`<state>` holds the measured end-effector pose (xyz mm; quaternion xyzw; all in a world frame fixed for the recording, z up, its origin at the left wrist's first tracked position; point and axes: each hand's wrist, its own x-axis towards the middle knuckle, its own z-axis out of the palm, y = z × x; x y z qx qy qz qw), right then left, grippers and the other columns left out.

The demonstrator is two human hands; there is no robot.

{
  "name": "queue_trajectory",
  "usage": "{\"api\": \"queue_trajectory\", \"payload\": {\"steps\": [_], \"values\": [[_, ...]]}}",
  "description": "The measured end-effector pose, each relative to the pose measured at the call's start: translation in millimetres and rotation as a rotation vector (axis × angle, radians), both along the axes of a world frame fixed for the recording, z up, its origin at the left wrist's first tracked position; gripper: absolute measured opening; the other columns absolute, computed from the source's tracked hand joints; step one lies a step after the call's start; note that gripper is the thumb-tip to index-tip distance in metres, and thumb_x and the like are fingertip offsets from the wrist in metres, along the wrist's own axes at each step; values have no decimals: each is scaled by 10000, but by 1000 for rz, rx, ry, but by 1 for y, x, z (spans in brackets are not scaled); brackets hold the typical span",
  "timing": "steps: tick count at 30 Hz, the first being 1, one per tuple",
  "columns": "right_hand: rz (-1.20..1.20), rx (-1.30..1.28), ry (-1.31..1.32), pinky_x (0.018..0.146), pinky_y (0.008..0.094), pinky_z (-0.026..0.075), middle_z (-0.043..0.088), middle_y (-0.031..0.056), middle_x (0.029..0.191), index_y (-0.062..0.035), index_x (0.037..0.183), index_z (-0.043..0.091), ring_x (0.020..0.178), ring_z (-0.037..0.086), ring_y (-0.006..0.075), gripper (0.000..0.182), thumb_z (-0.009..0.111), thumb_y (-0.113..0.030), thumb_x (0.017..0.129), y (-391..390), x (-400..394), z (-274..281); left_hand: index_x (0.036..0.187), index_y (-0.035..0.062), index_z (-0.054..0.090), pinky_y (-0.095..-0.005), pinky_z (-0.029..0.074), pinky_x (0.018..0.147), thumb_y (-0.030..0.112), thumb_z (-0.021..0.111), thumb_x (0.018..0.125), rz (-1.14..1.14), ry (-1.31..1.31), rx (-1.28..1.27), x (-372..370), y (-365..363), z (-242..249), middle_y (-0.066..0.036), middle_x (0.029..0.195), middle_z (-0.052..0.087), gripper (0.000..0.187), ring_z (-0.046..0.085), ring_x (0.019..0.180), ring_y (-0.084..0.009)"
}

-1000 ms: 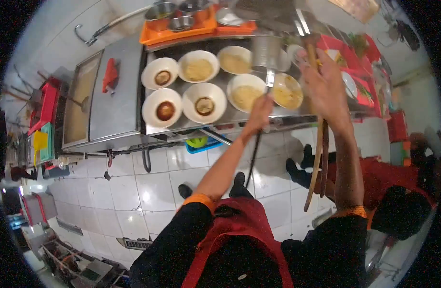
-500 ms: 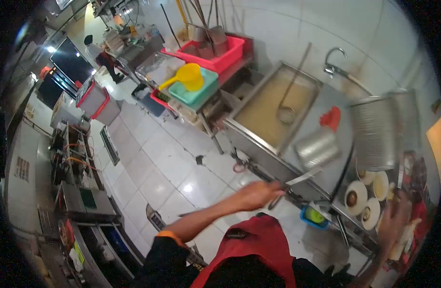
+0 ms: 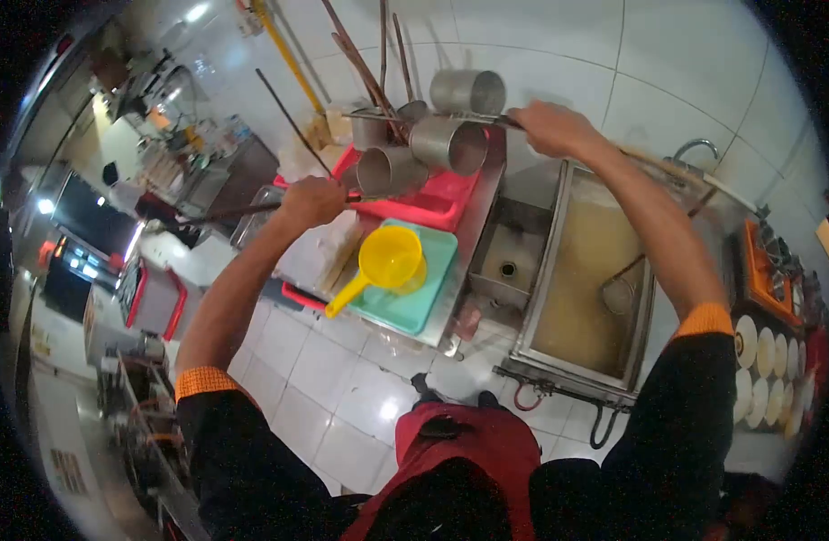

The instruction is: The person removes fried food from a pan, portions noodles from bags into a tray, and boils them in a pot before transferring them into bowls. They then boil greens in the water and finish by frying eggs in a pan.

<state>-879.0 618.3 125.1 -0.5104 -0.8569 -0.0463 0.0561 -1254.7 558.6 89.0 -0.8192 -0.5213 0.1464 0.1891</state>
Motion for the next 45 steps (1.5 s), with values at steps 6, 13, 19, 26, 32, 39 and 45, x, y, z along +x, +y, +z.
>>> {"api": "queue_trajectory", "payload": {"steps": [6,13,19,26,32,39,45], "values": [[-32,-339,-555,640,422,503,659,95,766,-116,851,677,765,641,283,192,693,-184,672,114,-110,-4,712,177,699,-312,494,619,229,606,760,-445,206,17,-14,119,-30,-24,737,675,116,663,762,-184],[127,234,-609,855,348,463,672,53,778,-111,747,696,843,653,220,105,677,-192,683,131,-205,-21,823,124,686,-336,403,913,208,563,803,-960,82,323,-24,174,-28,-68,905,653,150,605,909,-228],[261,490,9,929,371,435,584,107,1015,-97,1016,639,979,566,249,312,652,-219,730,-4,-173,-17,863,34,639,-386,442,906,177,669,743,-1083,-743,110,-38,107,4,-124,1007,611,189,582,956,-280],[-561,-265,368,874,433,437,556,185,1132,-92,1280,468,1029,539,346,496,583,-293,842,-274,-8,-122,938,-1,619,-433,461,741,237,614,796,-1063,-987,-218,-9,2,-19,-154,906,615,277,589,833,-328],[-1012,-703,621,881,407,443,585,182,1101,-46,1255,477,1016,560,332,500,605,-297,841,-524,144,-174,938,-18,598,-389,456,693,254,577,841,-901,-1142,-465,130,-101,-49,-149,840,604,289,581,744,-296],[-904,-159,460,897,420,430,561,191,1143,-42,1244,477,1050,538,340,502,630,-265,821,-634,413,-201,1023,-19,558,-273,461,612,210,560,891,-517,-1522,-851,370,-270,-81,-113,751,578,265,575,684,-174],[-904,-300,322,799,425,454,616,172,962,-28,1036,594,920,590,310,312,579,-238,805,-566,638,-186,1045,-30,565,-270,496,636,159,570,887,-306,-1662,-998,512,-344,-137,-116,786,611,246,603,675,-159]]}}
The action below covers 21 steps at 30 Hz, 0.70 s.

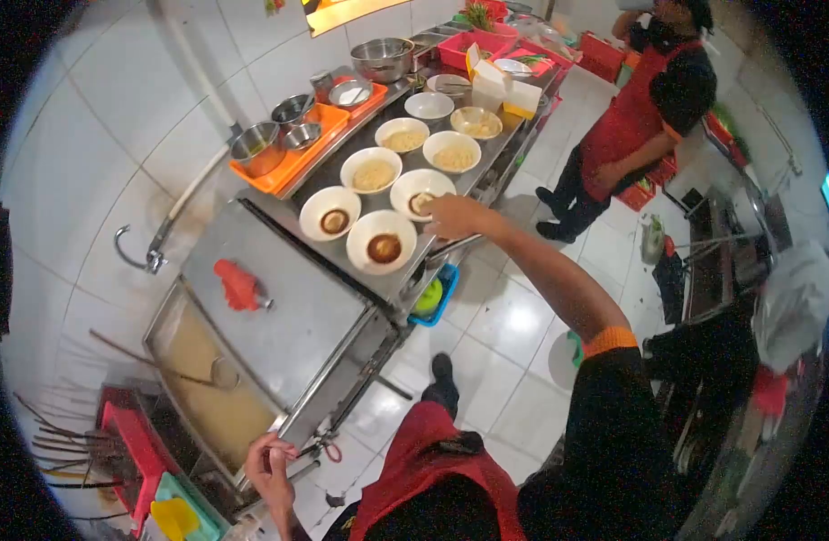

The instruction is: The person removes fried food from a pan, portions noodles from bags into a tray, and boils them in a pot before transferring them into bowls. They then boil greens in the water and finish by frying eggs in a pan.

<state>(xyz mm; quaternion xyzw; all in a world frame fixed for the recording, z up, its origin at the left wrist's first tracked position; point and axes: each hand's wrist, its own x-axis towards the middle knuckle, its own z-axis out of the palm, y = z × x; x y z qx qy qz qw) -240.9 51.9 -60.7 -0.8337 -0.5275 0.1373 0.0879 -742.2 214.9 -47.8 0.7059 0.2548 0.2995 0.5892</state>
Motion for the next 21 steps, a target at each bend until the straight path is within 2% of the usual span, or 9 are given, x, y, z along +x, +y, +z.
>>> {"api": "queue_trajectory", "payload": {"steps": [2,4,6,7,8,10,12,17,21], "values": [[-88,-34,-32,778,430,456,623,172,905,-26,966,616,899,592,314,268,563,-224,793,9,74,-3,1047,-30,565,-271,495,643,157,569,888,27,-1,-22,74,-11,-15,-114,784,610,245,603,676,-159],[85,-77,-212,759,436,462,627,174,849,-45,892,631,881,594,326,228,537,-218,778,12,161,-11,1043,-32,565,-274,494,649,130,561,888,37,-41,-62,152,-14,-20,-104,779,604,224,602,683,-156],[-97,64,-274,751,440,464,632,162,870,-65,867,631,871,597,327,196,536,-213,780,10,273,-19,1040,-32,565,-270,493,650,119,560,884,39,-64,-69,221,-17,-18,-99,778,602,217,602,682,-156],[-144,-13,-398,776,438,461,638,146,885,-70,827,635,881,597,326,177,539,-207,772,16,285,29,1037,-33,566,-266,491,650,108,559,881,34,-92,-45,251,-19,-13,-95,778,601,210,602,680,-155],[-216,211,-373,685,473,515,639,215,828,-36,845,650,802,635,360,188,515,-139,766,19,355,13,1013,-33,575,-264,485,649,89,567,863,45,-64,-53,277,-23,-2,-94,779,607,194,598,663,-156],[-378,8,-507,718,462,521,643,214,878,-42,887,650,848,637,359,207,537,-147,749,38,434,25,1001,-33,581,-264,481,647,88,575,853,60,-35,5,317,-28,7,-96,769,610,191,597,664,-154],[-333,21,-459,699,468,522,644,215,875,-30,872,645,840,636,370,210,560,-151,722,52,499,7,975,-25,598,-264,470,637,93,604,822,60,40,151,362,-31,15,-96,739,618,193,594,651,-150],[-30,-415,-348,783,450,515,630,227,997,33,990,619,949,622,349,383,604,-216,699,94,622,-64,1003,-9,601,-251,454,615,93,627,797,283,215,312,471,-65,8,-86,724,627,232,579,617,-142],[-1,-451,-213,790,448,506,618,232,1023,16,1001,615,959,612,352,443,628,-304,696,92,627,-37,1036,-3,590,-262,469,639,66,632,795,437,367,177,560,-101,11,-74,741,636,254,596,662,-128]]}}
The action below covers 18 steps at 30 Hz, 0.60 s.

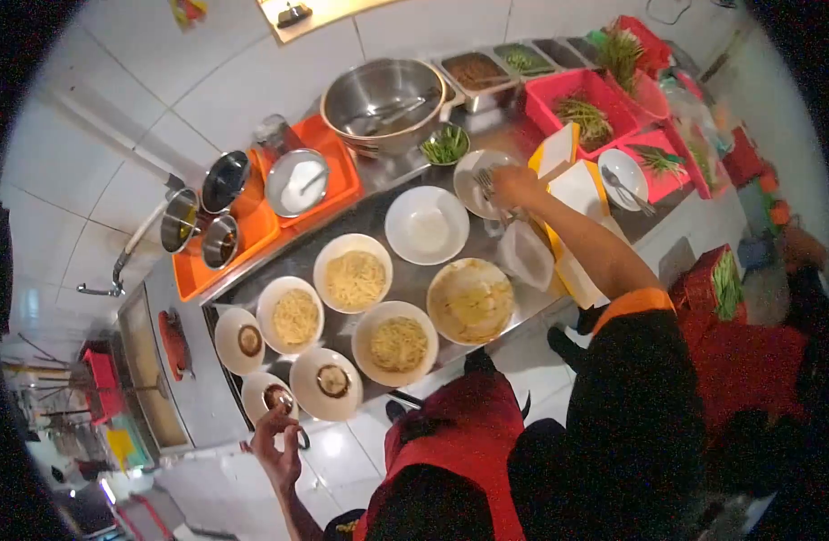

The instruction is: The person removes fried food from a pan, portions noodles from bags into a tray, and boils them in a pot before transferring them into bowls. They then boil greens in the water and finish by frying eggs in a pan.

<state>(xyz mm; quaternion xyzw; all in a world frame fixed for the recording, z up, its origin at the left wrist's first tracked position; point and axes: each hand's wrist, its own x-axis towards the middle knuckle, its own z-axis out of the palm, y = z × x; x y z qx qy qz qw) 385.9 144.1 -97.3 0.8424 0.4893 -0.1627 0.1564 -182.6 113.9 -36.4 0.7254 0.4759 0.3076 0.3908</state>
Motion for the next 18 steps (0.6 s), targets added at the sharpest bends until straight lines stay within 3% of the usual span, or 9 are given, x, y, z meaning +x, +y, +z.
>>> {"api": "queue_trajectory", "payload": {"steps": [2,3,6,7,11,13,14,16,18], "values": [[116,282,53,780,443,500,628,226,985,14,980,621,916,618,354,488,639,-376,687,-12,6,10,1049,1,584,-273,475,652,94,638,808,58,-57,-138,32,-19,2,-75,750,642,264,606,676,-134],[88,218,17,659,451,513,647,212,800,-35,867,660,775,646,351,368,642,-332,650,-7,13,6,1049,1,584,-273,475,652,94,638,808,70,-30,-163,44,-27,3,-75,750,642,264,606,676,-134],[180,335,118,633,461,505,645,196,732,-32,831,662,730,644,350,366,644,-350,651,-20,10,39,1064,1,577,-284,477,670,121,640,821,29,88,-161,72,-40,9,-81,758,646,278,612,680,-145],[218,405,199,637,459,507,645,196,749,-14,866,646,733,645,347,381,639,-339,668,-22,-13,72,1063,-1,579,-282,476,671,112,640,818,56,60,-176,79,-46,8,-82,760,646,276,609,677,-143],[362,395,294,645,450,512,640,204,752,-4,916,627,733,646,342,388,625,-326,701,-2,-53,11,1055,-10,592,-273,474,664,70,632,807,34,92,-169,110,-61,6,-93,769,642,264,599,672,-136],[452,381,291,702,449,506,640,191,794,-10,1068,578,740,624,372,448,603,-333,758,8,-60,-14,1053,-10,594,-274,473,663,74,634,809,66,92,-171,112,-70,9,-92,769,641,261,598,672,-136],[463,380,293,702,449,506,640,191,794,-10,1068,578,740,624,372,448,603,-333,758,9,-57,-16,1051,-10,595,-274,472,662,78,635,810,90,95,-174,110,-75,10,-92,769,641,259,598,672,-136],[268,398,307,675,452,519,641,210,852,-2,937,606,760,643,354,315,594,-265,765,6,-49,-17,1055,-10,592,-276,471,663,105,630,825,155,92,-192,99,-83,5,-92,764,638,259,597,666,-137],[248,269,150,706,462,519,642,191,921,3,948,598,825,639,356,271,561,-216,794,14,-9,-37,1055,-9,590,-279,472,664,133,620,843,199,133,-160,86,-92,6,-92,760,636,258,600,668,-141]]}}
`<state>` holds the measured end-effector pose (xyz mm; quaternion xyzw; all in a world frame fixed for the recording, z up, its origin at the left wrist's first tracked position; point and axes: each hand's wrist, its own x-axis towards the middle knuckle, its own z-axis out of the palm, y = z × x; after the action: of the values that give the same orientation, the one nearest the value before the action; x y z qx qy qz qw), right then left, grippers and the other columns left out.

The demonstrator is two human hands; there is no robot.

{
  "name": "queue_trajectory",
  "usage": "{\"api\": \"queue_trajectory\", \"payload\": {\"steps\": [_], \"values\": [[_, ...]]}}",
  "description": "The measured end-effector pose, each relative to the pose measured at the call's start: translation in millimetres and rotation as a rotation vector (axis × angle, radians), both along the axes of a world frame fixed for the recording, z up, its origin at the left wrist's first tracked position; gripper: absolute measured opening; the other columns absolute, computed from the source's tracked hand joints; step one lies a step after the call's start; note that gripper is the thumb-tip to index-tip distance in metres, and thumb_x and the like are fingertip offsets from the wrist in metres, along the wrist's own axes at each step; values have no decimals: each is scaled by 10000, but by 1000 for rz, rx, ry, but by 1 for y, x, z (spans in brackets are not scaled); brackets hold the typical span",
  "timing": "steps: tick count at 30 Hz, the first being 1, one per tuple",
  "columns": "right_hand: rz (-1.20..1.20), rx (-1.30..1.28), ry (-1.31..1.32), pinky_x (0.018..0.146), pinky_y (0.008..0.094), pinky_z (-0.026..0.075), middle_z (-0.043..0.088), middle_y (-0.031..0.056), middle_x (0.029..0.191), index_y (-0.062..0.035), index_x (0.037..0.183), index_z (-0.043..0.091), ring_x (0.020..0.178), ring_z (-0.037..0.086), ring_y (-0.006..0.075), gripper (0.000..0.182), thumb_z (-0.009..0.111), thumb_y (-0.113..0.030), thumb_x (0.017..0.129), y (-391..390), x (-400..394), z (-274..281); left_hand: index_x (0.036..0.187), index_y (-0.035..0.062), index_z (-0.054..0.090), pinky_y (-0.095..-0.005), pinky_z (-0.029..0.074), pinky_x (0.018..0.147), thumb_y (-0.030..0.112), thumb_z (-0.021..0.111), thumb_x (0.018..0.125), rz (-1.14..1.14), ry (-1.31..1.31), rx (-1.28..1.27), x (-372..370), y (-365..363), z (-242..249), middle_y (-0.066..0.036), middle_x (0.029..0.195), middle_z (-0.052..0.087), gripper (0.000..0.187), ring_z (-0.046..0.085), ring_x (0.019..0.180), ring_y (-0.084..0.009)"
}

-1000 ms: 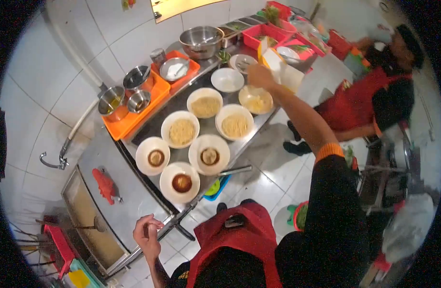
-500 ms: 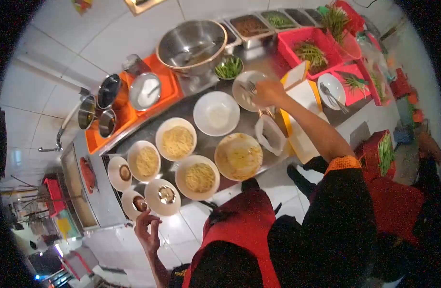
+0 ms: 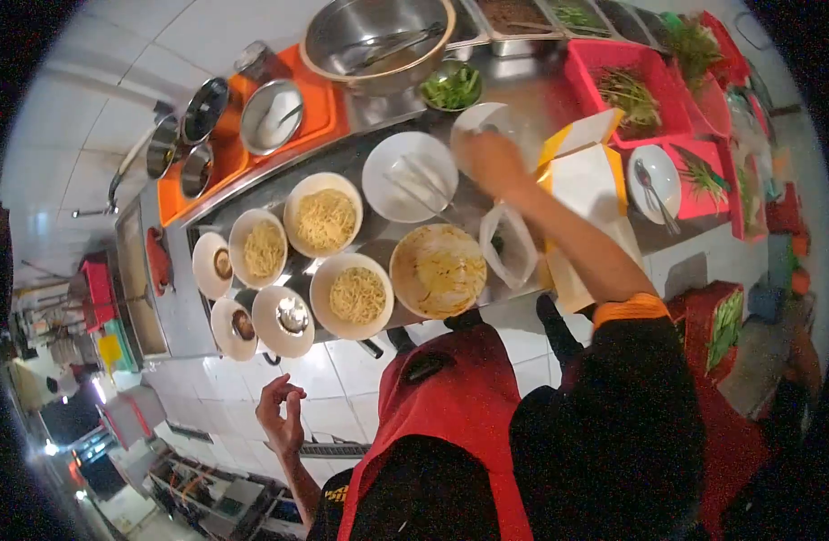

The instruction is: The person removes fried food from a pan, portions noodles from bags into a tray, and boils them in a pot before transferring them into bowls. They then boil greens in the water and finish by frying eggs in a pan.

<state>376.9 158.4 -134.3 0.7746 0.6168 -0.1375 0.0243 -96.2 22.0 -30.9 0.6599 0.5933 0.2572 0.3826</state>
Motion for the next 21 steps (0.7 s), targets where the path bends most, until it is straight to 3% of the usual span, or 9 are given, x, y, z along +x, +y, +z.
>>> {"api": "queue_trajectory", "payload": {"steps": [4,6,8,10,13,14,16,18,21], "values": [[-48,-148,-103,697,470,506,635,189,893,-30,1019,577,821,621,373,329,587,-178,725,0,40,-32,1057,-8,590,-290,478,681,96,618,831,93,-108,-24,-15,-4,-4,-92,762,631,250,599,678,-147],[98,320,-155,699,485,495,626,184,870,-37,1008,566,809,615,383,335,602,-186,710,-13,79,-84,1050,-5,597,-269,474,681,21,619,794,64,-99,-19,-25,2,-3,-87,780,639,258,597,695,-130],[106,112,-153,730,476,488,616,181,878,-49,972,570,862,605,378,288,590,-191,722,-2,50,-15,1040,-3,603,-268,472,685,-5,613,783,45,-119,-28,-41,10,-3,-82,785,641,257,594,696,-126],[-162,-2,-303,736,472,474,610,164,922,-53,928,582,910,587,365,217,572,-180,752,8,31,16,1036,-3,606,-275,471,689,2,609,785,49,-141,-55,-64,16,-7,-82,785,641,250,593,696,-129],[-89,188,-356,710,459,470,607,130,922,-57,897,603,908,583,331,158,545,-114,761,11,8,45,1040,-1,605,-271,471,686,12,611,791,16,-182,-83,-108,33,-24,-81,779,639,250,594,696,-128],[-101,176,-374,710,459,470,607,130,922,-57,897,603,908,583,331,158,545,-114,761,9,-7,53,1037,-1,606,-270,469,680,18,612,793,5,-196,-74,-123,41,-30,-80,773,635,245,591,692,-127],[301,566,-219,688,438,458,604,95,871,-75,912,625,848,582,304,198,523,-54,744,1,-80,77,1034,-2,607,-269,467,675,24,613,796,-31,-214,-97,-155,58,-40,-80,766,632,240,588,688,-127],[436,418,-154,706,398,436,592,73,833,-93,925,642,822,571,272,237,529,-48,721,-9,-160,70,1021,-6,610,-267,460,657,30,615,797,-111,-240,-161,-177,78,-51,-75,744,619,227,572,669,-125],[284,528,-306,748,359,369,553,36,795,-141,858,676,807,559,203,216,569,-41,700,0,-230,45,1000,-12,616,-253,448,636,34,619,795,-191,-285,-169,-199,105,-54,-68,725,604,210,551,651,-117]]}}
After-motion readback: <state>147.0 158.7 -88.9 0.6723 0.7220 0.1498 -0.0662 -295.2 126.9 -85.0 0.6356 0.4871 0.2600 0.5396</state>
